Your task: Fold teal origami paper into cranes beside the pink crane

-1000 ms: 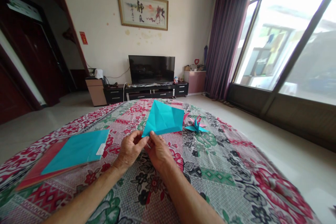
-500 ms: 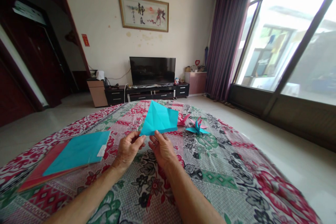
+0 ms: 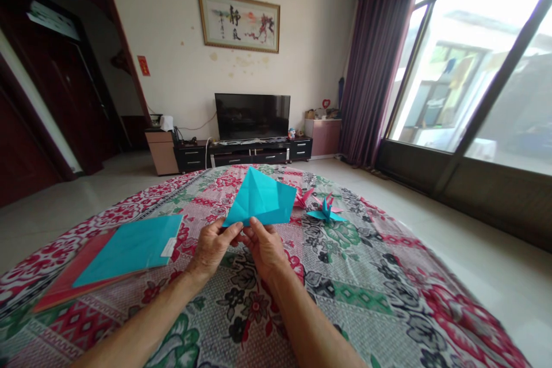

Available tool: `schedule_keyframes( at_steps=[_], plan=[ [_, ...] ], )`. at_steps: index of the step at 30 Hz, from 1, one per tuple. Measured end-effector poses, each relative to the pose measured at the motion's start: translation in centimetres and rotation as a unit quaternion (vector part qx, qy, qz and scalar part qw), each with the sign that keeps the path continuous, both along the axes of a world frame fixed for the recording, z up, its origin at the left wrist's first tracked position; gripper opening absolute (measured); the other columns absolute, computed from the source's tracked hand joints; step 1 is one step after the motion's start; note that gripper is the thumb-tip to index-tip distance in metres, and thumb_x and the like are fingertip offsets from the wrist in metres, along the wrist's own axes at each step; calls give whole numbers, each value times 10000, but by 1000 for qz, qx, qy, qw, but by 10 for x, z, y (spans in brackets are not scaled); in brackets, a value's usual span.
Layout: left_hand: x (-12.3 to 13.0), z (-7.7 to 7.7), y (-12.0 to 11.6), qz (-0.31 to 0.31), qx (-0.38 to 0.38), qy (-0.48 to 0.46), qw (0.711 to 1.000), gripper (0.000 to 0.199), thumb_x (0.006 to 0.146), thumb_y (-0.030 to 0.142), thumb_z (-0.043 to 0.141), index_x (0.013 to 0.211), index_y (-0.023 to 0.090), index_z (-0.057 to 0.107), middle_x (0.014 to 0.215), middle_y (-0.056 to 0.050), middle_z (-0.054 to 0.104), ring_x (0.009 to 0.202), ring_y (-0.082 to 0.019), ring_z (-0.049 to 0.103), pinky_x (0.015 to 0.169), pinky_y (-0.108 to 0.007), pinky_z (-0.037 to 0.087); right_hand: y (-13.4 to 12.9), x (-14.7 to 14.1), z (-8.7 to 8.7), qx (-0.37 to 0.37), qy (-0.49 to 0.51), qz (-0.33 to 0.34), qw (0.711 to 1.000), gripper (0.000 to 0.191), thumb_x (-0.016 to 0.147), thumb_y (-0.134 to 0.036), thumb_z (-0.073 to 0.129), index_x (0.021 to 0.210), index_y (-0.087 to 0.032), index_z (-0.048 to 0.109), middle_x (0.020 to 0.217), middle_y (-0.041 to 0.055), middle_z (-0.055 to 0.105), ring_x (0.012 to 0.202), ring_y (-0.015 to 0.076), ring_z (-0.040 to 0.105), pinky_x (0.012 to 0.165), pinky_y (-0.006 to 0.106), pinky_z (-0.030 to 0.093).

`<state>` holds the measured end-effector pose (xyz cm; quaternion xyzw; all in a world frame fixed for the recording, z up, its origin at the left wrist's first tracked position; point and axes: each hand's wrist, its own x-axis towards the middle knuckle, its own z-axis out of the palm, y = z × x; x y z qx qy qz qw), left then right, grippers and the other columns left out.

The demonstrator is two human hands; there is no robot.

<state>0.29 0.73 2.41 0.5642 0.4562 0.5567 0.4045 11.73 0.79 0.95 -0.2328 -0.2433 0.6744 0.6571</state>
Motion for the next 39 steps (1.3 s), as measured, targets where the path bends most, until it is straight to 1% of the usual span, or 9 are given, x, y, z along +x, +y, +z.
schedule_keyframes(
  at_steps=[4,8,12,18,24,30,35,39],
  plan=[
    [0,1,0,3,-18,1,1000,255,698,397,630,705,142,626,528,5,618,496,-114,560,512,-210,453,2,6,2,-12,12,-15,1000,309,562,-239,808,707,-189,540,610,-56,623,561,86,595,559,215,503],
    [-2,1,1,22,-24,13,999,273,691,417,632,679,144,623,505,-4,623,477,-119,561,502,-213,452,4,11,4,-28,8,-37,999,368,515,-245,831,718,-191,529,610,-55,631,526,89,587,516,212,502],
    [-3,2,1,22,-11,18,1000,285,674,430,642,631,150,607,497,-2,619,460,-109,542,484,-201,438,6,11,2,-49,-4,-58,997,399,495,-272,840,721,-176,526,563,-47,617,495,91,580,479,198,499],
    [-6,2,0,12,12,22,1000,274,691,419,623,634,151,609,526,-19,638,485,-114,546,508,-205,443,8,11,-2,-49,-10,-66,997,388,506,-289,835,718,-163,535,552,-35,621,487,87,585,484,186,511],
    [-7,0,1,16,12,25,999,292,710,418,608,601,147,601,524,-22,635,479,-107,539,505,-201,440,9,10,-2,-53,-1,-76,996,404,484,-278,844,704,-166,524,556,-36,622,499,92,595,490,188,517],
    [-6,1,0,20,10,15,1000,306,703,419,612,573,143,603,505,-25,628,463,-105,539,484,-195,441,8,10,-1,-57,-6,-84,995,390,515,-296,831,697,-160,515,549,-28,621,488,91,591,478,189,514],
    [-5,2,0,17,7,6,1000,290,694,408,622,582,141,612,506,-24,629,465,-107,551,486,-194,449,7,9,-1,-56,-4,-89,994,391,511,-285,833,695,-161,511,528,-35,609,469,85,576,475,188,513],
    [-6,-1,0,13,5,4,1000,287,706,405,615,594,141,614,505,-21,625,469,-107,554,490,-194,451,7,9,-1,-63,-4,-92,994,384,516,-287,830,705,-165,518,535,-35,611,476,87,580,471,186,511]
  ],
)
